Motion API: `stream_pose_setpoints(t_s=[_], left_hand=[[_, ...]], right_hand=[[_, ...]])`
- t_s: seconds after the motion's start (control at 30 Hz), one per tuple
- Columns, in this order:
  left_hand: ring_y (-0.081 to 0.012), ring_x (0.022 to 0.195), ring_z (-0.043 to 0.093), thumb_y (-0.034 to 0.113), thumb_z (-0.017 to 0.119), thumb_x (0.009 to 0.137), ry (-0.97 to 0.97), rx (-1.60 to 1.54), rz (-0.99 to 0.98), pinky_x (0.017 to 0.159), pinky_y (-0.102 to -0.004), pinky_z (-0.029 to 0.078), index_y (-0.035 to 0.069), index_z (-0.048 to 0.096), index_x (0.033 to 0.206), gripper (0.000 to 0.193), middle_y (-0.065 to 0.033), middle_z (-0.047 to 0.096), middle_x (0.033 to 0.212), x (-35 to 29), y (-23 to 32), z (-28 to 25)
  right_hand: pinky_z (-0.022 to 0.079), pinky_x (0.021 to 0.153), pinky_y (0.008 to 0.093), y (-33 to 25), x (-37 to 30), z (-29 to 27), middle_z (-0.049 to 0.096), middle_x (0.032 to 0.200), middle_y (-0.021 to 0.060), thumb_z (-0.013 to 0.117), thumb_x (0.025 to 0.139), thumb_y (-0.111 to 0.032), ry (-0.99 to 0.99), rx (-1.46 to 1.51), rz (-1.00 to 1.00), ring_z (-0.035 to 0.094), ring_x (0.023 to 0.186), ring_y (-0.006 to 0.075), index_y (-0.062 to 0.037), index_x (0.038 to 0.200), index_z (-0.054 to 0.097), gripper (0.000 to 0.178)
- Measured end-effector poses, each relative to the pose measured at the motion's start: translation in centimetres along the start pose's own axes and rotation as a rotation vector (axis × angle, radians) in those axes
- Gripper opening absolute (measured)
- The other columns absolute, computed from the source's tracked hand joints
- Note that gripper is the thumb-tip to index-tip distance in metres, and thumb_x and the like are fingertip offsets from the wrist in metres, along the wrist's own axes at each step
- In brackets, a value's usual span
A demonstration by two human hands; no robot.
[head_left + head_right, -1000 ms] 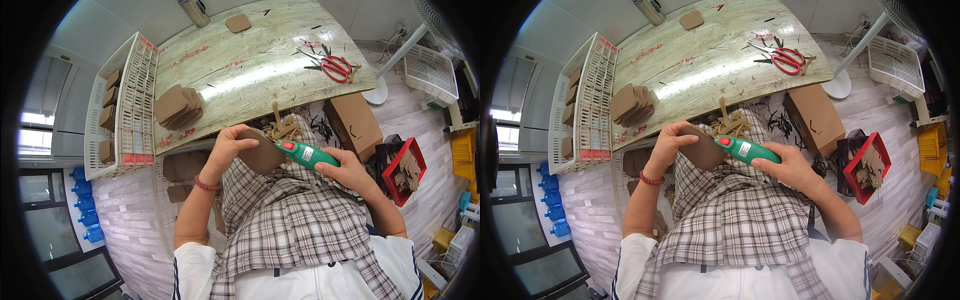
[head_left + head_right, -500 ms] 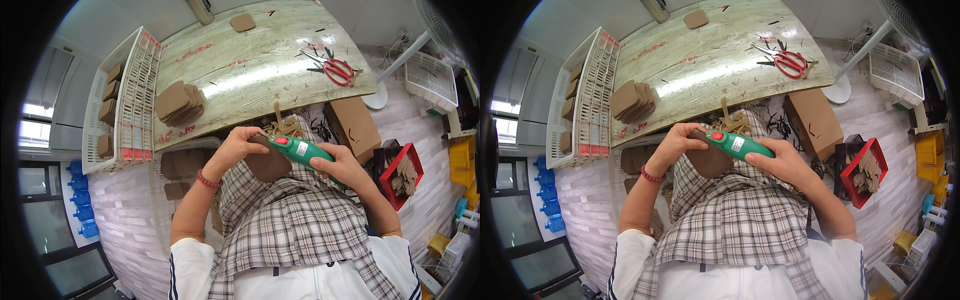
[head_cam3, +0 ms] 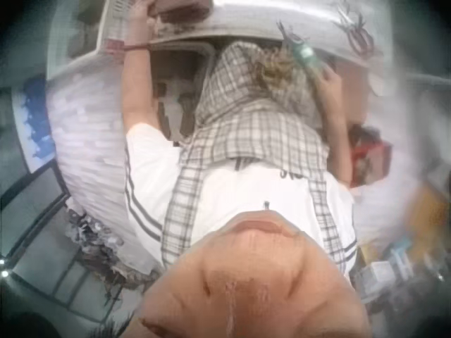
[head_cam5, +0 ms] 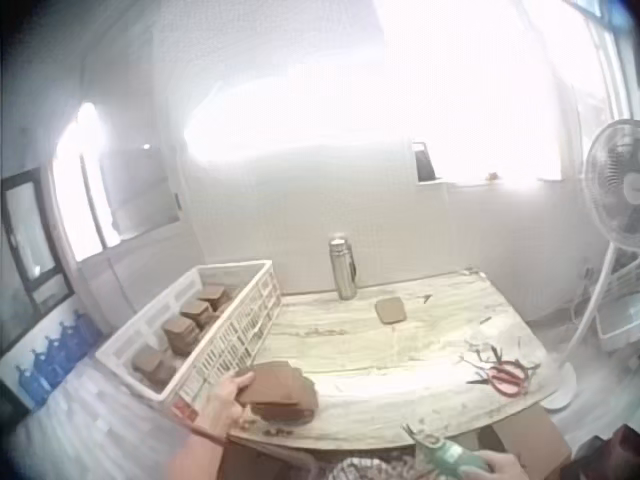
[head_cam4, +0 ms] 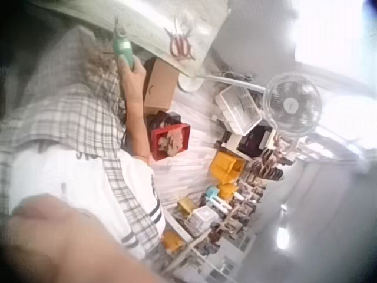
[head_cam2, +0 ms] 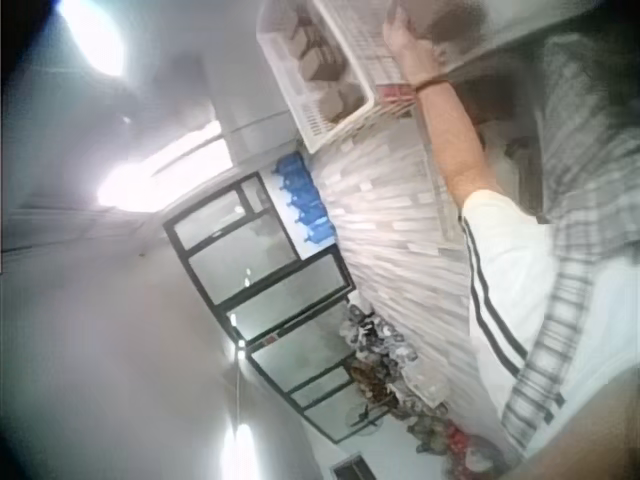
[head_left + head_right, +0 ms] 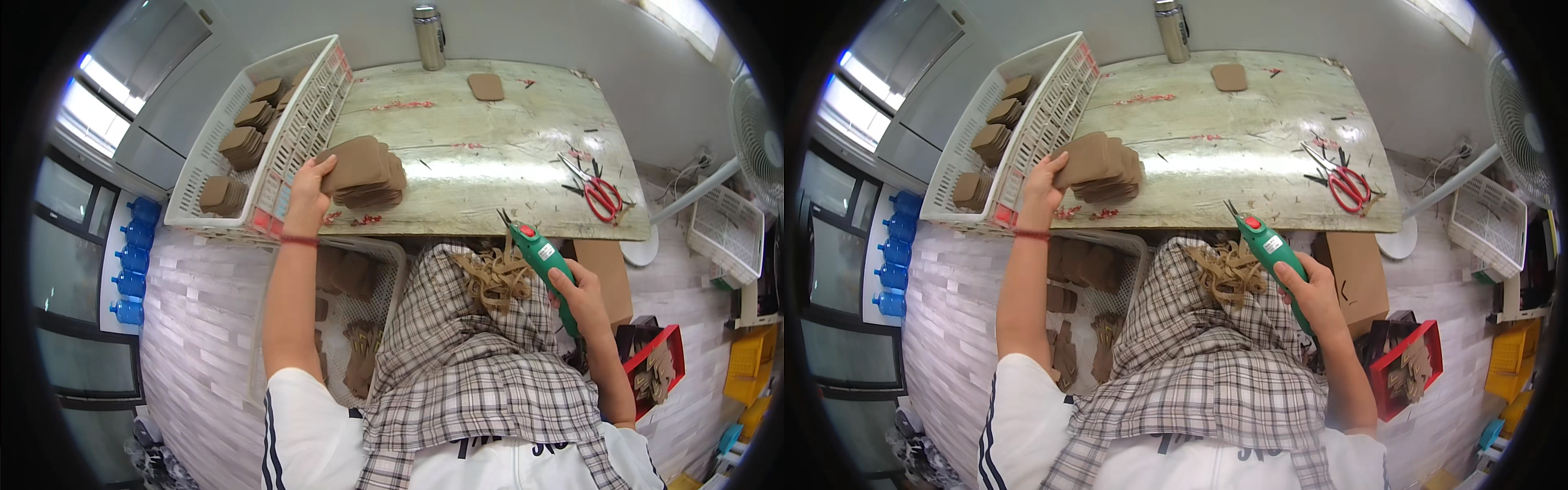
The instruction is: The person uses a green rotary tool to trim the edges of small brown cardboard pieces one by one. They pick up each piece from a stack, smooth the edges with the tool, and place the finished piece into a white basket.
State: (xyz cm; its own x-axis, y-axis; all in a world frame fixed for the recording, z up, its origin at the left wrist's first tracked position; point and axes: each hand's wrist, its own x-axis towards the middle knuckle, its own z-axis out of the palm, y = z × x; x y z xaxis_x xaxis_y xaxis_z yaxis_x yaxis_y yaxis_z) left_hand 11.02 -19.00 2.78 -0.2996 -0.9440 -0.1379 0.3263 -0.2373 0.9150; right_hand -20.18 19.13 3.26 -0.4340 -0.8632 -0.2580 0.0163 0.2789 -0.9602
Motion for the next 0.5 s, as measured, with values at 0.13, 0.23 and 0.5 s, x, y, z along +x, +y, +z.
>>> stream_pose_setpoints(t_s=[0.13, 0.23, 0.5], left_hand=[[-0.0257, 0.097, 0.062, 0.011, 0.077, 0.076, 0.115, 0.573, 0.051, 0.084, -0.0374, 0.051, -0.002, 0.058, 0.115, 0.046, -0.0161, 0.064, 0.108, 4.2, -2.1, -0.5], [-0.0330, 0.120, 0.048, 0.027, 0.082, 0.068, 0.198, 1.540, 0.591, 0.099, -0.0440, 0.040, 0.003, 0.056, 0.123, 0.065, -0.0172, 0.055, 0.125, 4.6, -1.0, 0.4], [-0.0305, 0.128, 0.047, 0.040, 0.085, 0.061, -0.831, 1.734, -0.362, 0.105, -0.0387, 0.038, 0.000, 0.043, 0.140, 0.098, -0.0193, 0.051, 0.137, 12.5, 2.7, 3.3]], right_hand=[[0.042, 0.051, 0.0229, 0.4, 0.7, 0.0, 0.056, 0.069, 0.0013, 0.062, 0.092, -0.027, -0.002, -0.007, -0.002, 0.052, 0.056, 0.0075, 0.0009, 0.100, 0.062, 0.029], [0.041, 0.050, 0.0231, 0.3, 0.4, -0.5, 0.055, 0.069, 0.0012, 0.062, 0.093, -0.025, 0.045, -0.021, 0.010, 0.052, 0.055, 0.0082, 0.0011, 0.100, 0.061, 0.027], [0.041, 0.050, 0.0233, 2.0, 0.8, -0.2, 0.058, 0.066, 0.0035, 0.061, 0.094, -0.028, 0.050, -0.050, 0.050, 0.053, 0.054, 0.0094, -0.0012, 0.099, 0.061, 0.027]])
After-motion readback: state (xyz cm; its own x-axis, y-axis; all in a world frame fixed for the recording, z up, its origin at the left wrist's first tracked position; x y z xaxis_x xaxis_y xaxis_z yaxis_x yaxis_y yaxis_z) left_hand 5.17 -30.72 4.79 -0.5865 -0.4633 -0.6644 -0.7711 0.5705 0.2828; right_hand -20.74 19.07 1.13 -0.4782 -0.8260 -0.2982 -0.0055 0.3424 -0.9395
